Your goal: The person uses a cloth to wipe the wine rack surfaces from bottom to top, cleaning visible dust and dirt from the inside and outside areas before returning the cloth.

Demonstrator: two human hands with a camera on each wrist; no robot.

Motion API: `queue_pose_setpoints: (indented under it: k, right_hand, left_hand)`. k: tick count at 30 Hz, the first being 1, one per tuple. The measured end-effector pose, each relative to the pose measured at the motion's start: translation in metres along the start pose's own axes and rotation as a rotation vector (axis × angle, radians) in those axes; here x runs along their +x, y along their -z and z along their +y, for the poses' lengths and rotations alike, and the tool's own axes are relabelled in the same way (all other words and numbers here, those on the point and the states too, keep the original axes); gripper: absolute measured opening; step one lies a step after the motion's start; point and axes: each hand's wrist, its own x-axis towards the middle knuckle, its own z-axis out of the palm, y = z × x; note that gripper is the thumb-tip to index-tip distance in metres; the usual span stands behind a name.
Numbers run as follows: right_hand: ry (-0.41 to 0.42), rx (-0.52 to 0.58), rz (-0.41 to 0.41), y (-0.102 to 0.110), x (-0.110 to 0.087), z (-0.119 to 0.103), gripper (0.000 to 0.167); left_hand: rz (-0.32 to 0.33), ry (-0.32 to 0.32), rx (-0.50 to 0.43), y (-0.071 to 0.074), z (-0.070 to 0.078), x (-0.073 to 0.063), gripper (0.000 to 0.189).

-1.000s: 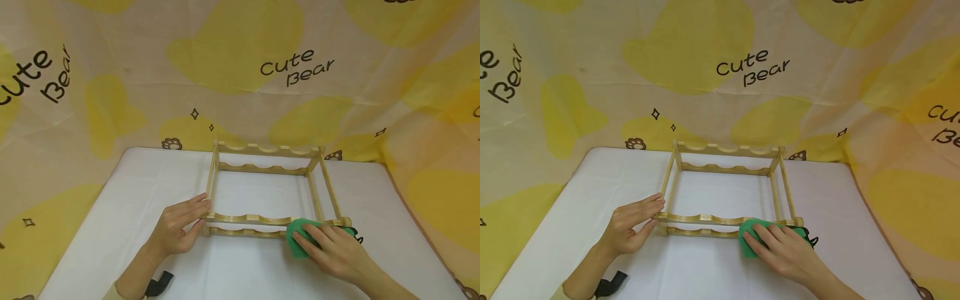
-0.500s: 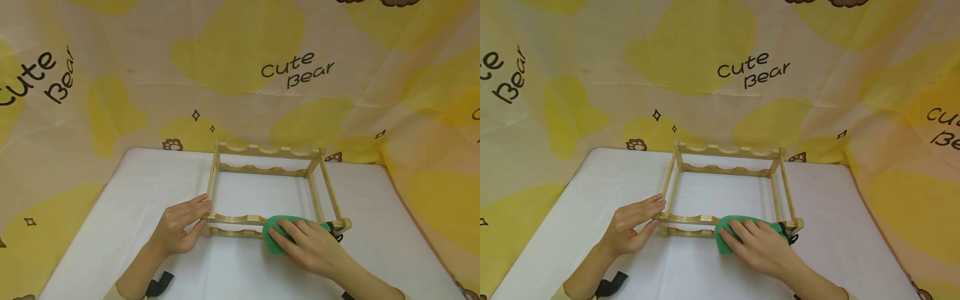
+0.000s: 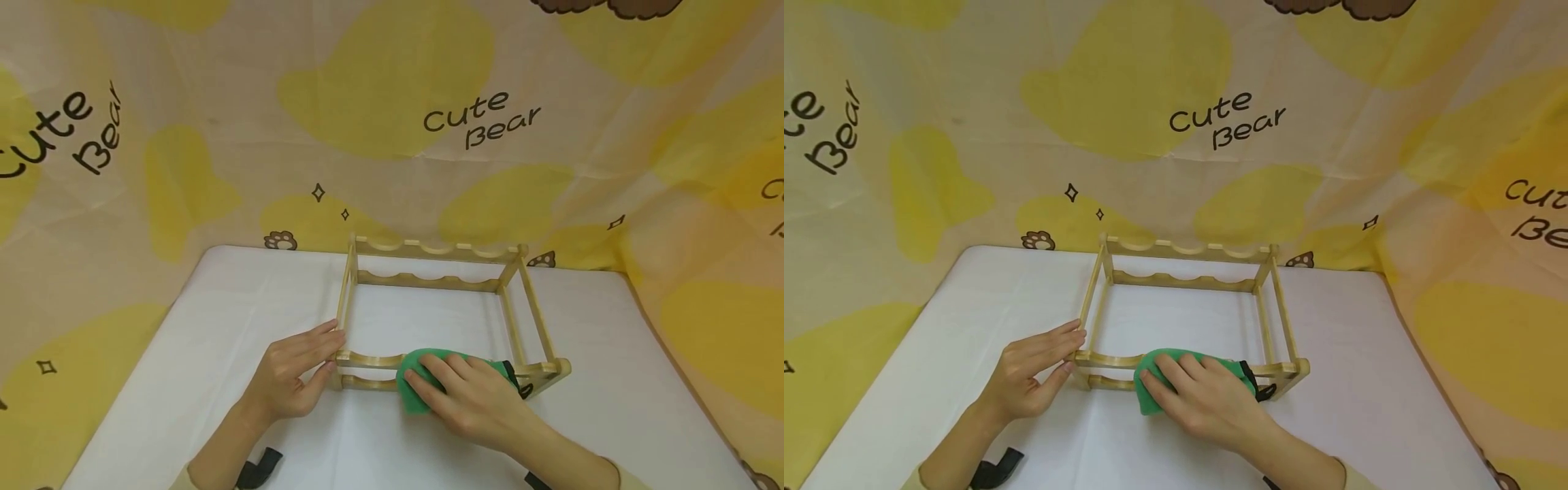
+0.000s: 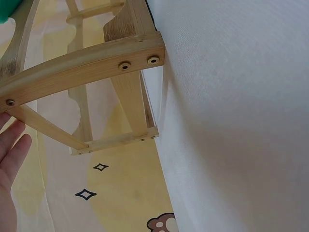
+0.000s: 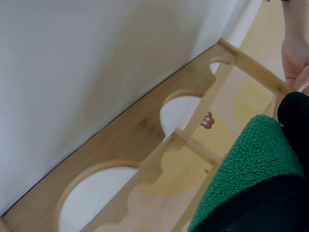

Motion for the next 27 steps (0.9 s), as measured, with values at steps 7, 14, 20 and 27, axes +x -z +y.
queue_pose_setpoints:
  k: [7, 14, 20, 27]
  right_hand:
    - [0.018, -0.004, 0.008, -0.008, 0.02, -0.012, 0.037]
    - [0.016, -0.003, -0.006, -0.013, 0.038, -0.016, 0.038]
    - [0.039, -0.036, 0.001, -0.018, 0.052, -0.021, 0.038]
    - [0.051, -0.043, -0.025, -0.018, 0.061, -0.025, 0.04]
  left_hand:
    - [0.0, 0.009, 0.0, 0.001, 0.002, -0.002, 0.033]
    - [-0.004, 0.006, 0.005, 0.002, 0.001, 0.0, 0.034]
    - [-0.012, 0.007, 0.009, 0.002, 0.001, 0.0, 0.034]
    - [-0.008, 0.012, 0.004, 0.0, 0.0, -0.001, 0.034]
